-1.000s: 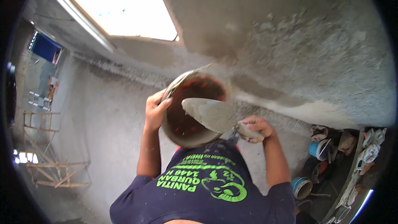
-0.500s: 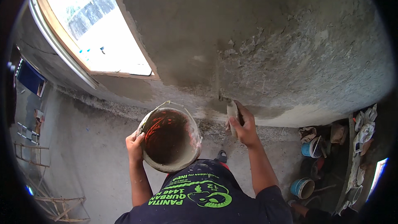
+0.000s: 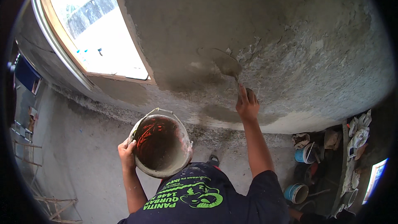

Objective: The person scoops mortar from a bucket using a trowel and spreads it onto the wall.

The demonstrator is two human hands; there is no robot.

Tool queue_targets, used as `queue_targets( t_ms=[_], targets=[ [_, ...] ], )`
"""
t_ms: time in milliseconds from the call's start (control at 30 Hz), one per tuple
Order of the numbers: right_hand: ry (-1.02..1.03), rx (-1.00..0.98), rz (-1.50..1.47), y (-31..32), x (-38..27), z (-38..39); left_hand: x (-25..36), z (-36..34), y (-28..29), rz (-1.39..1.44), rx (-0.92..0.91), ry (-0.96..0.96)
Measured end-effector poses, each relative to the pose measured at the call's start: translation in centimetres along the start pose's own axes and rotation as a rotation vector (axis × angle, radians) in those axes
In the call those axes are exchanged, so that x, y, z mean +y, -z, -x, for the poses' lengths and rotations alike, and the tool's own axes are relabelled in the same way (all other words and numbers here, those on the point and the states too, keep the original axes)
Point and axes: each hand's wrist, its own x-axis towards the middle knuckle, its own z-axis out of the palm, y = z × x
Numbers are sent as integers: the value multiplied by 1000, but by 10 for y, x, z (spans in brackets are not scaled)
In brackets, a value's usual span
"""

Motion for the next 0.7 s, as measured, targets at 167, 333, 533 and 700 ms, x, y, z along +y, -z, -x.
queue_targets(
  t_ms=[167,333,533,700],
  targets=[
    [-66,-106,-156,23,-9,53,1,11,7,-22,89,16],
    [-43,-80,-299,8,-31,11,4,7,1,-21,90,22],
    [42,-305,-146,-14,-43,6,5,0,-7,-15,38,11],
    [38,-399,-141,7,-48,32,7,0,-6,-11,61,3]
  ],
)
